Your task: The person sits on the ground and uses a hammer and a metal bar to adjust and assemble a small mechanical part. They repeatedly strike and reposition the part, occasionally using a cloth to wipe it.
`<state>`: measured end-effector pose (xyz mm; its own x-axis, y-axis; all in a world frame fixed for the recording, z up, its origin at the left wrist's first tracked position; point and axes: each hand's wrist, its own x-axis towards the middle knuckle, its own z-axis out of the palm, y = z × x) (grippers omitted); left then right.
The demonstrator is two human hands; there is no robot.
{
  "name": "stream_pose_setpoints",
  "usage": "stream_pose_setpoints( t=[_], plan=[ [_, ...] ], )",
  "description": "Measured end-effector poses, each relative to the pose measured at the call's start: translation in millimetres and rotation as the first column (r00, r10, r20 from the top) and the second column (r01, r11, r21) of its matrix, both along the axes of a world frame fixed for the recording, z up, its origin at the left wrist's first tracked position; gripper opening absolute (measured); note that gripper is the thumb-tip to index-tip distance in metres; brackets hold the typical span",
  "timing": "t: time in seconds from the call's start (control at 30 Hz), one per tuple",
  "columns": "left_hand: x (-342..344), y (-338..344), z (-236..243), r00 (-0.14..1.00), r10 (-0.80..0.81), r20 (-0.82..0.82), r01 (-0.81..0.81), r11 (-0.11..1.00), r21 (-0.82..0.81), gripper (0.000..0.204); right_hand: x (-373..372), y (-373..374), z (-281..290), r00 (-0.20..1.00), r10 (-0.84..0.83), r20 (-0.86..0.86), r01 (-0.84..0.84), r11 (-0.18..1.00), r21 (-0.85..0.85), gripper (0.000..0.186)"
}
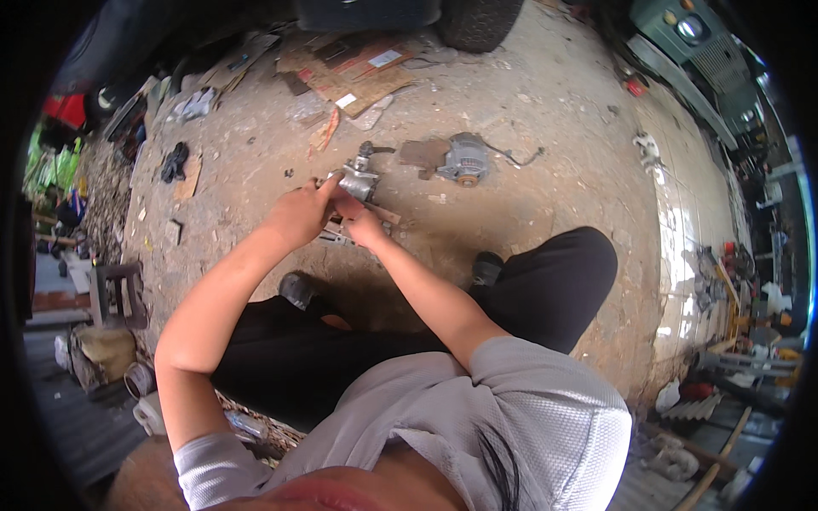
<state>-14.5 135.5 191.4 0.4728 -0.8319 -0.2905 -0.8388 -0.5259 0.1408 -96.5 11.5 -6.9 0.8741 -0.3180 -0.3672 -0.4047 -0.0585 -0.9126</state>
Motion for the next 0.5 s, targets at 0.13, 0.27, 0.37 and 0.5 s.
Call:
stream_pose_setpoints(
  t=[0.13, 0.27, 0.37, 0.5],
  plan=[
    [-8.6, -1.7, -0.1, 0.998, 0.005, 0.056, -0.008, 0.999, 0.051, 0.068, 16.6, 7.0, 4.4, 0.912, 0.083, 0.401, -0.033, 0.991, -0.129, 0.061],
    [-10.4, -4.7, 9.5, 0.998, -0.005, 0.058, 0.002, 0.998, 0.055, 0.071, 2.4, 3.0, 11.1, 0.925, 0.072, 0.373, -0.079, 0.997, 0.003, 0.063],
    [-15.6, -4.2, 12.9, 0.998, -0.012, 0.064, 0.008, 0.998, 0.065, 0.072, -7.5, 0.3, 29.8, 0.963, 0.105, 0.247, -0.1, 0.994, -0.032, 0.063],
    [-10.4, -6.3, 9.3, 0.997, 0.007, 0.074, -0.015, 0.994, 0.107, 0.07, 11.1, -5.2, 22.4, 0.922, 0.216, 0.322, -0.176, 0.973, -0.149, 0.06]
  ],
)
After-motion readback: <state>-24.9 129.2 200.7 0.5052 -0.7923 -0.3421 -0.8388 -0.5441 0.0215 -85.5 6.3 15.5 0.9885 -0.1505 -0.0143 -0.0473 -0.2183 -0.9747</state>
